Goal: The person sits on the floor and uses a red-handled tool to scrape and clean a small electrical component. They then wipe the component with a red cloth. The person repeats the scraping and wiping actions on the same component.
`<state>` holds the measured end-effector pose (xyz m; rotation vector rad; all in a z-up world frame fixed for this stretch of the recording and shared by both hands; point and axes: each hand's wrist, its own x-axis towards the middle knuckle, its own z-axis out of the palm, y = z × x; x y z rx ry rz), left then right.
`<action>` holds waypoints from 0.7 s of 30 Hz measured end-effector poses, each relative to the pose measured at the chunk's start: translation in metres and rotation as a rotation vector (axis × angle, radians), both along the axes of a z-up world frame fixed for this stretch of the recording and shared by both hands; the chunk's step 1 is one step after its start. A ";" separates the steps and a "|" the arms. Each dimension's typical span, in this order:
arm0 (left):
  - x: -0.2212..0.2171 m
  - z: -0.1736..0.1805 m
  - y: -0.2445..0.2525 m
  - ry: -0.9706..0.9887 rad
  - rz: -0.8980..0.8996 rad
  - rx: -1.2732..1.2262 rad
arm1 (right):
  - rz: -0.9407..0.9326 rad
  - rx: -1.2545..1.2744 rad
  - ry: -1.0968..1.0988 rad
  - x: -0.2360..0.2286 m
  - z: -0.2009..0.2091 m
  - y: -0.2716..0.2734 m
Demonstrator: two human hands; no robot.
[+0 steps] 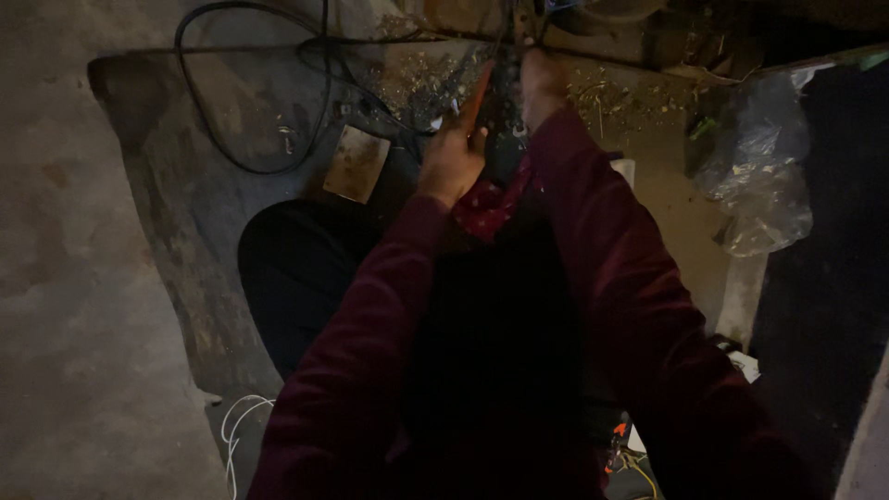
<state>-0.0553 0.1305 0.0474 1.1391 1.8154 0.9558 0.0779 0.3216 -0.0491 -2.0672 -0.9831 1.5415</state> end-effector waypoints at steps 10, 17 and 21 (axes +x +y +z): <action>-0.004 0.027 0.030 0.100 -0.175 -0.268 | 0.087 -0.080 0.073 0.003 0.040 0.015; 0.002 0.022 0.050 0.229 -0.117 -0.307 | 0.111 -0.125 0.103 0.018 0.036 0.010; 0.009 0.026 0.054 0.239 -0.135 -0.279 | -0.081 -0.060 0.184 0.022 -0.009 0.011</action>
